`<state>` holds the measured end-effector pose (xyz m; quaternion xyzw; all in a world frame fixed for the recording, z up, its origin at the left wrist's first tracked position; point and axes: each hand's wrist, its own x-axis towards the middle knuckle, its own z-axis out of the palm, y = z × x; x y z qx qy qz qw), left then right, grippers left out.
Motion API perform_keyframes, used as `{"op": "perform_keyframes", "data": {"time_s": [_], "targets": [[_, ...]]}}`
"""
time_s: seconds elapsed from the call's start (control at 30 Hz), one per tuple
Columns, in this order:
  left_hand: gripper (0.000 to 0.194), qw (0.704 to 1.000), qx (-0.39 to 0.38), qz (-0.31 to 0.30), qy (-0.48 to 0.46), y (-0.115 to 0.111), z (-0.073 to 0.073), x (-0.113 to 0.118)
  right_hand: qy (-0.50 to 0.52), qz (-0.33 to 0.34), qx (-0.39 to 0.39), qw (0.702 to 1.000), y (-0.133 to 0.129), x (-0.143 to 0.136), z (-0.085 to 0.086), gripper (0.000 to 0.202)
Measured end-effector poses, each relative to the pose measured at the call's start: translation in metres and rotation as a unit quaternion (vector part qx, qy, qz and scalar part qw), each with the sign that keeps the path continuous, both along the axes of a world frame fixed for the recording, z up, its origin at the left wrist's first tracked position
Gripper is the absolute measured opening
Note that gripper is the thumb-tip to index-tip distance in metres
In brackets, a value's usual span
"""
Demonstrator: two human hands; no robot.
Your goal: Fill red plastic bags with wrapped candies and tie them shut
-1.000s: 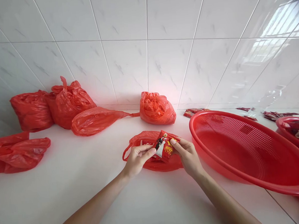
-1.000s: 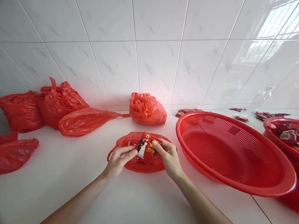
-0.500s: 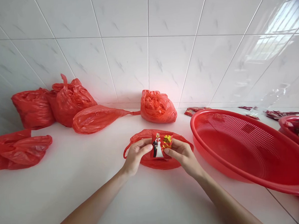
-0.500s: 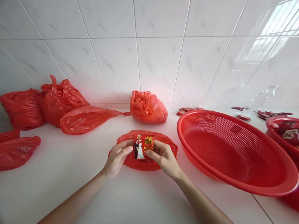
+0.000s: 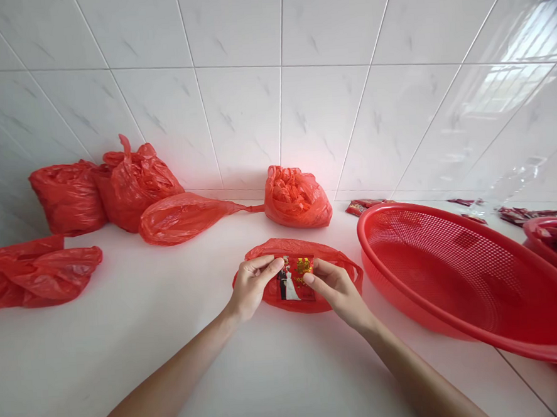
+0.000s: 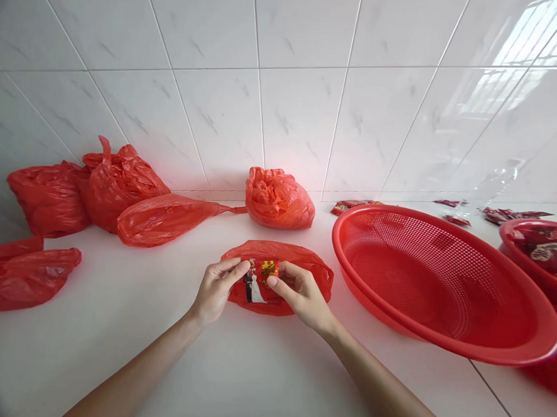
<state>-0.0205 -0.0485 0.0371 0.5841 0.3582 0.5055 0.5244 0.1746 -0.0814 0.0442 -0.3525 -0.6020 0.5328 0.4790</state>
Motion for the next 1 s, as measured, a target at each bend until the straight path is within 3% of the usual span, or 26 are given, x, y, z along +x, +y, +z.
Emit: {"op": "perform_keyframes", "data": {"time_s": [0.17, 0.4, 0.67, 0.8, 1.0], "targets": [[0.05, 0.999, 0.017, -0.001, 0.032, -0.0019, 0.0008, -0.0001, -0.018, -0.057, -0.005, 0.998, -0.0005, -0.0016, 0.0016, 0.036], [0.033, 1.0, -0.004, -0.029, -0.001, -0.0025, 0.0026, 0.0024, -0.005, -0.08, -0.005, 0.997, 0.001, -0.0011, -0.0023, 0.041], [0.033, 0.997, 0.002, -0.053, 0.047, -0.0029, 0.002, 0.003, 0.01, -0.118, -0.029, 0.993, 0.0035, 0.0006, -0.0049, 0.042], [0.031, 0.999, 0.005, -0.028, 0.032, -0.0016, 0.0003, 0.0035, 0.022, -0.098, -0.049, 0.994, 0.0034, 0.001, -0.003, 0.047], [0.033, 1.0, 0.007, 0.013, 0.001, -0.0009, 0.0009, 0.004, 0.062, -0.001, -0.058, 0.996, 0.0028, 0.0034, -0.0023, 0.032]]}}
